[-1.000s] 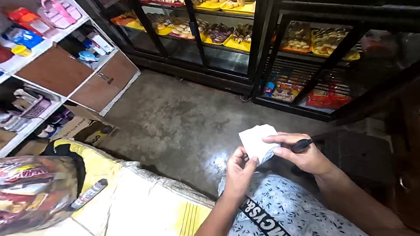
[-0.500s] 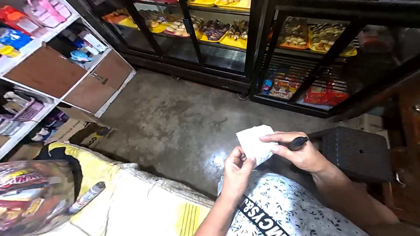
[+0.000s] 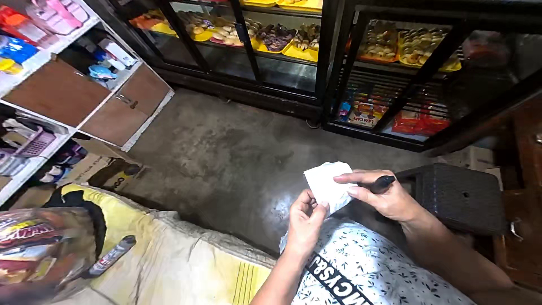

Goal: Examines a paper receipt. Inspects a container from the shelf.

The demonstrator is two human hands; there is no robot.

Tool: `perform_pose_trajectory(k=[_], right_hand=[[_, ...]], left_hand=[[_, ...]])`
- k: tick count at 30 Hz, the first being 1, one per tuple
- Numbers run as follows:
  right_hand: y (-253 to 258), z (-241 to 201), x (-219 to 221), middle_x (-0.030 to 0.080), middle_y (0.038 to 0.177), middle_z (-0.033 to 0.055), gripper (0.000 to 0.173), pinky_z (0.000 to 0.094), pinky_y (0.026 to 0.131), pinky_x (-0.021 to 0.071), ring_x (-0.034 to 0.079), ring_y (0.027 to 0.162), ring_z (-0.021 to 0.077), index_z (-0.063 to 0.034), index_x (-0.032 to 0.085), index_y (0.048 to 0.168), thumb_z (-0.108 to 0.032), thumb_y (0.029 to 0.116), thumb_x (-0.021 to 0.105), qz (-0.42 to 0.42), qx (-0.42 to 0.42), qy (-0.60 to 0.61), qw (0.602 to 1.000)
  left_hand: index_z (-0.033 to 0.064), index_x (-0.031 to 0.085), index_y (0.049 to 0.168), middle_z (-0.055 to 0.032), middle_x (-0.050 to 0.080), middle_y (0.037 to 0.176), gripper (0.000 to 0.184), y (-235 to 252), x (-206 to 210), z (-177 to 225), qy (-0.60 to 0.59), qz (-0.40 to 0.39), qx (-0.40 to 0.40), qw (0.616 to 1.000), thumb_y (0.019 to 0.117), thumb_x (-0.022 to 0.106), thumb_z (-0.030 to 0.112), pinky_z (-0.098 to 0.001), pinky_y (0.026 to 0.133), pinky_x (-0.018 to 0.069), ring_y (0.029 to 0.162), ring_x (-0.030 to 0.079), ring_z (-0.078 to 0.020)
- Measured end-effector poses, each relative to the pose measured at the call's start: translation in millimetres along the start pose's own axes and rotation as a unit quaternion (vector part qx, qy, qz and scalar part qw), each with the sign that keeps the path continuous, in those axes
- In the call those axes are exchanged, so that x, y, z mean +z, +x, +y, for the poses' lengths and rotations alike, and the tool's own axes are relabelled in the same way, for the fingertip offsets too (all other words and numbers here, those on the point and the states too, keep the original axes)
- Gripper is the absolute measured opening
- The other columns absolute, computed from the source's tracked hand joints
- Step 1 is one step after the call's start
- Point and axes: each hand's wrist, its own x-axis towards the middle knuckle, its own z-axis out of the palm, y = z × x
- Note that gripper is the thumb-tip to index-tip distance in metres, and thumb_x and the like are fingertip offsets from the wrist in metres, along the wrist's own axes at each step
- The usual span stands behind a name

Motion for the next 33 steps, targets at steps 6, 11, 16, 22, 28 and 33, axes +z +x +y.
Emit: perform_pose_trajectory(k=[6,11,16,22,28,33], right_hand=[[-0.3,-0.3,-0.4,0.074,0.112,-0.0067,0.026,0.0138,0.082,0.0536,0.064,0.093,-0.0066,-0.0034,0.073,0.119,-0.014,0.0984,0.062,-0.002,0.003,-0.008,1.000],[-0.9,-0.5,0.1,0.074,0.113,-0.0060,0.026,0.0148,0.084,0.0541,0.065,0.095,-0.0053,-0.0034,0.074,0.119,-0.013,0.0981,0.062,-0.001,0.004,-0.003,1.000],[-2.2,-1.1,0.3,0.074,0.114,-0.0059,0.026,0.0135,0.084,0.0534,0.064,0.095,-0.0065,-0.0024,0.073,0.120,-0.012,0.0976,0.063,0.000,0.005,-0.005,1.000],[-3.2,-2.1,0.9,0.074,0.111,-0.0055,0.026,0.0139,0.083,0.0537,0.064,0.093,-0.0061,-0.0023,0.073,0.119,-0.014,0.0977,0.063,-0.002,0.006,-0.012,1.000],[-3.7,-1.8,2.3,0.074,0.112,-0.0054,0.026,0.0135,0.083,0.0532,0.064,0.093,-0.0064,-0.0024,0.073,0.120,-0.013,0.0979,0.062,-0.007,0.003,-0.009,1.000],[-4.7,-3.7,3.1,0.074,0.112,-0.0059,0.026,0.0134,0.082,0.0532,0.064,0.093,-0.0066,-0.0023,0.073,0.119,-0.012,0.0975,0.062,-0.005,0.013,-0.005,1.000]], left_hand=[[0.0036,0.060,0.098,0.0059,0.070,0.086,0.014,0.2,0.2,-0.2,0.005,0.005,-0.004,1.000,0.0918,0.052,-0.006,-0.0205,0.076,0.0567,0.080,0.067,-0.0003],[0.0033,0.060,0.098,0.0043,0.070,0.087,0.014,-0.4,-0.4,-1.9,-0.007,-0.002,-0.003,1.000,0.0922,0.052,-0.007,-0.0216,0.077,0.0570,0.081,0.068,-0.0017],[0.0029,0.060,0.099,0.0051,0.070,0.086,0.015,-1.4,0.9,-1.5,-0.004,0.005,-0.005,1.000,0.0915,0.052,-0.007,-0.0213,0.076,0.0572,0.080,0.068,-0.0014],[0.0034,0.060,0.099,0.0049,0.070,0.087,0.014,-3.2,0.2,-0.8,-0.004,0.005,-0.010,1.000,0.0923,0.052,-0.006,-0.0214,0.077,0.0569,0.081,0.067,-0.0015],[0.0030,0.060,0.100,0.0043,0.070,0.087,0.014,-4.6,-0.6,-1.5,-0.009,0.007,-0.011,1.000,0.0923,0.052,-0.006,-0.0219,0.078,0.0571,0.082,0.068,-0.0021],[0.0031,0.060,0.099,0.0043,0.070,0.087,0.014,-5.6,-0.8,-2.0,-0.015,0.007,-0.012,1.000,0.0923,0.052,-0.006,-0.0219,0.077,0.0573,0.081,0.068,-0.0020]])
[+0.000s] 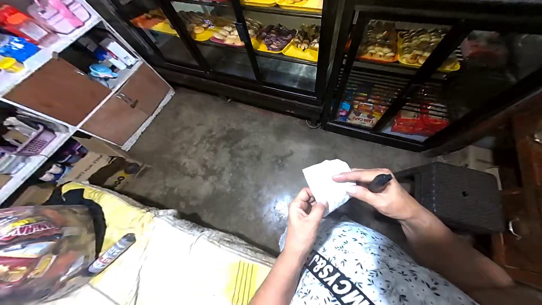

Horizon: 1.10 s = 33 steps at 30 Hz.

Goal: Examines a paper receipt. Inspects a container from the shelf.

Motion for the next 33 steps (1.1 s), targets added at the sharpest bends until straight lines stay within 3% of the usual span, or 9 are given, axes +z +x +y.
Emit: perform_pose_trajectory(k=[33], right_hand=[[-4.2,2.8,3.0,0.074,0.114,-0.0045,0.026,0.0148,0.085,0.0538,0.065,0.096,-0.0049,-0.0021,0.073,0.119,-0.012,0.0977,0.062,0.005,0.001,-0.002,1.000]], left_hand=[[0.0033,0.061,0.099,0.0040,0.070,0.087,0.014,-2.6,-1.4,-1.5,0.000,-0.002,-0.006,1.000,0.0922,0.052,-0.006,-0.0221,0.078,0.0568,0.082,0.067,-0.0023]])
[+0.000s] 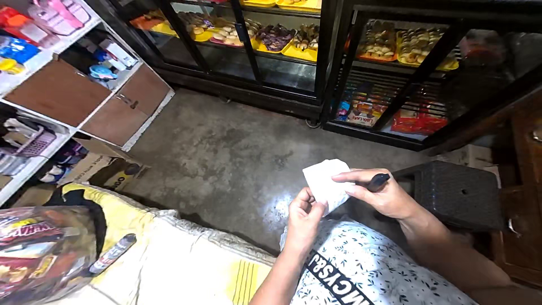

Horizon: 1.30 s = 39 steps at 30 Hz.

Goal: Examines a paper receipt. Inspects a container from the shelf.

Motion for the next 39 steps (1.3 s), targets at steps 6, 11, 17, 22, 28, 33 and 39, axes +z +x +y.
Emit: perform_pose_trajectory(k=[6,11,17,22,28,33,39], right_hand=[[-1.1,-2.0,0.1,0.074,0.112,-0.0060,0.026,0.0145,0.083,0.0541,0.065,0.094,-0.0055,-0.0032,0.073,0.119,-0.013,0.0974,0.063,0.000,0.007,0.002,1.000],[-1.5,-1.2,0.1,0.074,0.113,-0.0049,0.026,0.0151,0.085,0.0546,0.065,0.096,-0.0047,-0.0014,0.073,0.119,-0.011,0.0972,0.062,0.000,0.001,0.001,1.000],[-3.0,-1.2,0.1,0.074,0.115,-0.0045,0.026,0.0167,0.088,0.0550,0.066,0.099,-0.0029,-0.0020,0.073,0.119,-0.010,0.0973,0.062,0.001,-0.001,0.013,1.000],[-4.6,-1.0,-0.4,0.074,0.111,-0.0055,0.026,0.0138,0.082,0.0533,0.064,0.092,-0.0065,-0.0017,0.073,0.119,-0.013,0.0973,0.063,0.000,0.001,-0.005,1.000],[-6.0,-0.4,-0.1,0.074,0.114,-0.0041,0.026,0.0162,0.086,0.0550,0.066,0.097,-0.0034,-0.0018,0.073,0.119,-0.011,0.0973,0.063,0.001,0.002,0.003,1.000],[-6.0,-2.5,0.8,0.074,0.114,-0.0041,0.026,0.0168,0.087,0.0550,0.066,0.099,-0.0029,-0.0017,0.073,0.119,-0.011,0.0973,0.063,-0.002,0.006,0.010,1.000],[-6.1,-3.5,1.4,0.074,0.113,-0.0045,0.026,0.0159,0.086,0.0547,0.066,0.098,-0.0038,-0.0021,0.073,0.119,-0.012,0.0973,0.063,-0.002,0.005,0.002,1.000]], left_hand=[[0.0032,0.061,0.100,0.0043,0.070,0.088,0.015,-0.7,0.1,-1.0,-0.001,0.001,-0.002,1.000,0.0921,0.053,-0.006,-0.0224,0.078,0.0574,0.082,0.068,-0.0023],[0.0033,0.060,0.101,0.0043,0.070,0.088,0.015,-1.5,0.7,-1.4,-0.009,-0.001,-0.003,1.000,0.0925,0.052,-0.006,-0.0228,0.079,0.0573,0.082,0.068,-0.0026],[0.0030,0.059,0.102,0.0040,0.070,0.089,0.015,-2.5,2.3,-1.8,-0.016,-0.002,-0.002,1.000,0.0933,0.051,-0.006,-0.0223,0.079,0.0572,0.083,0.068,-0.0025],[0.0012,0.058,0.106,0.0029,0.071,0.092,0.016,-3.1,3.1,-1.3,-0.003,0.001,-0.008,1.000,0.0932,0.051,-0.005,-0.0242,0.081,0.0580,0.085,0.069,-0.0036],[0.0015,0.058,0.106,0.0024,0.071,0.092,0.016,-3.7,2.9,-2.4,-0.013,-0.003,-0.008,1.000,0.0936,0.051,-0.006,-0.0245,0.081,0.0576,0.085,0.068,-0.0042],[0.0007,0.058,0.107,0.0022,0.071,0.092,0.015,-4.5,3.2,-2.6,-0.014,-0.001,-0.006,1.000,0.0947,0.050,-0.005,-0.0243,0.081,0.0575,0.086,0.069,-0.0040],[-0.0005,0.057,0.110,0.0028,0.070,0.094,0.017,-5.6,4.4,-0.1,-0.004,-0.001,-0.011,1.000,0.0957,0.050,-0.005,-0.0237,0.082,0.0574,0.087,0.068,-0.0034]])
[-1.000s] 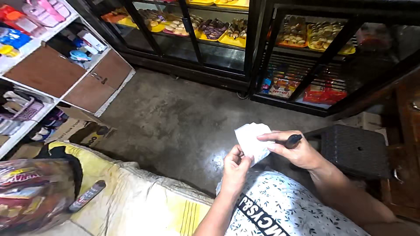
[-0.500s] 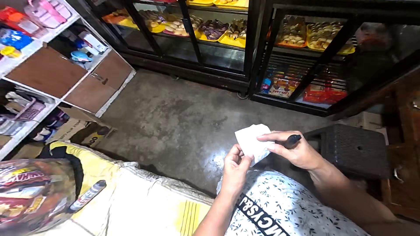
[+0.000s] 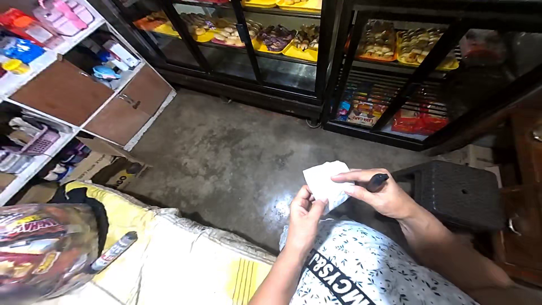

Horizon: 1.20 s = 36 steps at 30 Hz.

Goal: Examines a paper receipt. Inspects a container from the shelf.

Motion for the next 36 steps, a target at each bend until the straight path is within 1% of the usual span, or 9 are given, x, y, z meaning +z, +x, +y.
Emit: perform_pose_trajectory(k=[5,7,10,15,21,25,31,34,36], right_hand=[[0.2,1.2,0.3,0.074,0.113,-0.0045,0.026,0.0157,0.086,0.0545,0.065,0.097,-0.0041,-0.0020,0.073,0.119,-0.012,0.0976,0.063,-0.003,-0.008,-0.002,1.000],[0.2,0.1,0.2,0.074,0.114,-0.0055,0.026,0.0151,0.085,0.0544,0.065,0.097,-0.0049,-0.0029,0.073,0.119,-0.014,0.0975,0.063,-0.003,-0.004,-0.007,1.000],[0.7,1.0,0.0,0.074,0.113,-0.0060,0.025,0.0154,0.085,0.0546,0.066,0.096,-0.0043,-0.0032,0.073,0.119,-0.012,0.0973,0.063,-0.002,-0.003,0.001,1.000],[1.8,1.4,0.4,0.074,0.113,-0.0055,0.026,0.0155,0.085,0.0545,0.065,0.097,-0.0044,-0.0029,0.073,0.119,-0.013,0.0972,0.062,-0.004,-0.003,-0.003,1.000],[3.9,2.6,0.0,0.073,0.116,-0.0058,0.027,0.0169,0.086,0.0551,0.066,0.097,-0.0031,-0.0039,0.072,0.122,-0.012,0.0970,0.063,-0.008,0.001,0.009,1.000],[5.8,4.7,-0.7,0.073,0.116,-0.0062,0.028,0.0179,0.086,0.0554,0.066,0.098,-0.0023,-0.0048,0.072,0.122,-0.015,0.0969,0.065,-0.005,-0.002,0.012,1.000],[7.2,7.0,-0.3,0.072,0.118,-0.0072,0.031,0.0158,0.084,0.0544,0.065,0.095,-0.0046,-0.0046,0.071,0.124,-0.015,0.0952,0.066,0.010,0.014,0.014,1.000],[8.0,7.5,-0.8,0.072,0.116,-0.0064,0.031,0.0149,0.081,0.0536,0.063,0.092,-0.0053,-0.0029,0.070,0.123,-0.013,0.0946,0.065,0.015,0.020,0.015,1.000],[7.4,8.2,-1.3,0.072,0.117,-0.0054,0.031,0.0150,0.082,0.0542,0.064,0.093,-0.0048,-0.0022,0.070,0.123,-0.014,0.0951,0.065,0.016,0.023,0.015,0.999]], left_hand=[[-0.0054,0.060,0.115,-0.0002,0.073,0.100,0.021,-0.6,0.5,-2.1,-0.013,0.002,0.008,1.000,0.0958,0.050,-0.006,-0.0257,0.089,0.0571,0.093,0.069,-0.0051],[-0.0037,0.062,0.113,0.0017,0.073,0.097,0.020,-0.4,0.8,-1.9,-0.001,0.003,0.004,1.000,0.0961,0.051,-0.005,-0.0239,0.087,0.0569,0.091,0.069,-0.0031],[-0.0033,0.063,0.112,0.0008,0.074,0.096,0.020,0.0,0.4,-1.8,-0.029,0.001,-0.007,1.000,0.0972,0.050,-0.005,-0.0235,0.086,0.0568,0.090,0.069,-0.0032],[-0.0035,0.058,0.116,0.0012,0.073,0.097,0.020,0.8,1.9,1.1,-0.027,0.008,-0.018,0.999,0.0978,0.049,-0.005,-0.0250,0.085,0.0580,0.090,0.070,-0.0042],[-0.0056,0.058,0.117,-0.0002,0.073,0.096,0.022,2.0,1.9,0.7,-0.041,0.012,-0.027,0.999,0.0978,0.048,-0.007,-0.0255,0.085,0.0589,0.088,0.071,-0.0051],[-0.0059,0.058,0.117,0.0000,0.073,0.096,0.022,2.2,2.3,2.3,-0.037,0.006,-0.027,0.999,0.0975,0.048,-0.008,-0.0251,0.085,0.0586,0.088,0.070,-0.0046],[-0.0064,0.057,0.119,0.0005,0.073,0.098,0.023,2.8,1.8,4.1,-0.029,-0.006,-0.033,0.999,0.0977,0.048,-0.008,-0.0242,0.086,0.0580,0.090,0.070,-0.0034],[-0.0065,0.057,0.119,0.0001,0.073,0.099,0.024,3.3,2.8,4.7,-0.032,-0.006,-0.036,0.999,0.0972,0.048,-0.008,-0.0242,0.086,0.0582,0.090,0.070,-0.0037],[-0.0063,0.057,0.118,0.0000,0.073,0.099,0.024,3.8,2.7,4.0,-0.036,-0.007,-0.035,0.999,0.0964,0.048,-0.009,-0.0240,0.086,0.0579,0.090,0.070,-0.0036]])
